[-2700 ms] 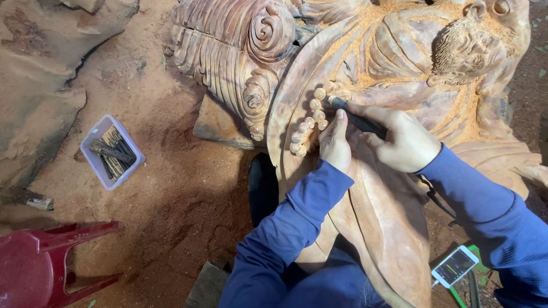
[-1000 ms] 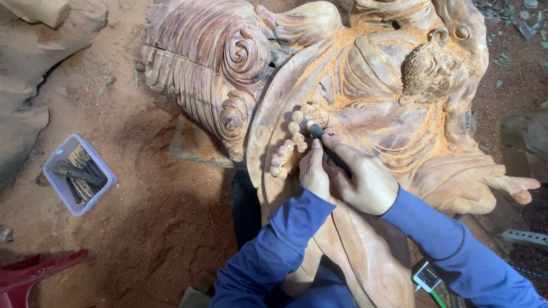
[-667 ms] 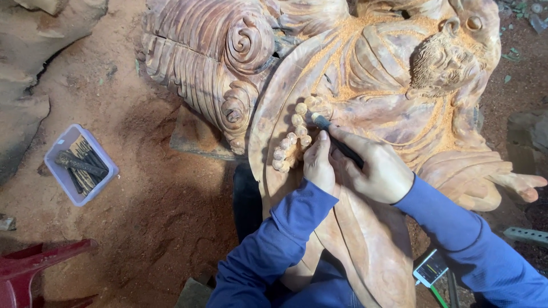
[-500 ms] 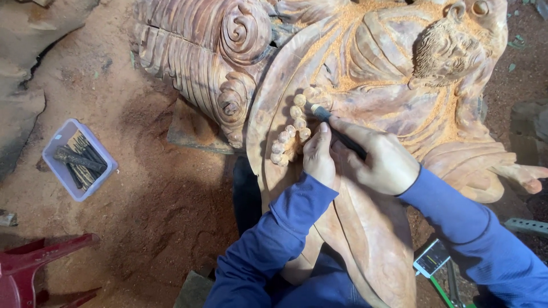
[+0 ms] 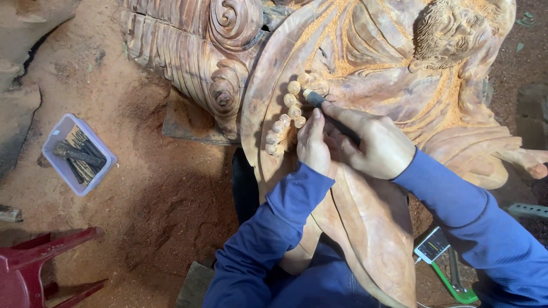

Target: Using a handheld rotary tool to polish and refine the intricate details of a large wooden sculpture.

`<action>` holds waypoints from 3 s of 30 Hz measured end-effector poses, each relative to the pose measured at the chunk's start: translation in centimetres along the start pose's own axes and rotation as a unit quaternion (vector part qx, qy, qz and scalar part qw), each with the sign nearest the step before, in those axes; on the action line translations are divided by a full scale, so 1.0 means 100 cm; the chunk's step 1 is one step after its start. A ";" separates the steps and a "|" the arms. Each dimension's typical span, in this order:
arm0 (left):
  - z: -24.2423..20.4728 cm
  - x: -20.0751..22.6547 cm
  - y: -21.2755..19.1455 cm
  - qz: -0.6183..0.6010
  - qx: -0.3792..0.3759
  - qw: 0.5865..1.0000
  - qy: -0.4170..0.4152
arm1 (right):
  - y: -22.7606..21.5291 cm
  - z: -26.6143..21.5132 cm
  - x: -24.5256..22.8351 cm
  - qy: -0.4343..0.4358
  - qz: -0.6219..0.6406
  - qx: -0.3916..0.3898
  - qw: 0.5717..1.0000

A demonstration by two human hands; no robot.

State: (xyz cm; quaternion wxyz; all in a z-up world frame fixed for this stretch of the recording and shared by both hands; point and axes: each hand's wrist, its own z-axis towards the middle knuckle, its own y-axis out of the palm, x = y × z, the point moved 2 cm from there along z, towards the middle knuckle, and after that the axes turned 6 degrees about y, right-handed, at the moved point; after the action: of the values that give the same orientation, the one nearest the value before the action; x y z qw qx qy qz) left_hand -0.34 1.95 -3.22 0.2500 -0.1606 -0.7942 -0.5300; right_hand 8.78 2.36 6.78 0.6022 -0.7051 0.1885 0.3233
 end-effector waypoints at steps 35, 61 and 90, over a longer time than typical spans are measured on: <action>0.000 0.005 0.004 0.027 -0.036 0.999 0.021 | -0.002 -0.005 0.008 -0.045 -0.028 0.007 0.999; -0.004 -0.002 0.004 0.006 -0.041 0.999 0.013 | -0.010 0.002 -0.002 -0.033 -0.041 -0.011 0.999; -0.013 -0.018 0.014 -0.034 -0.099 0.982 -0.160 | -0.055 -0.048 0.041 0.009 0.262 -0.171 0.950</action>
State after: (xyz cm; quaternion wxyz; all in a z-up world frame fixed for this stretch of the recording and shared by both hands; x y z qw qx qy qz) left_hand 2.19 1.28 -2.73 0.0846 -0.2405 -0.7727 -0.5813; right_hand 16.40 -0.65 8.25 0.3650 -0.7262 0.3143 0.4906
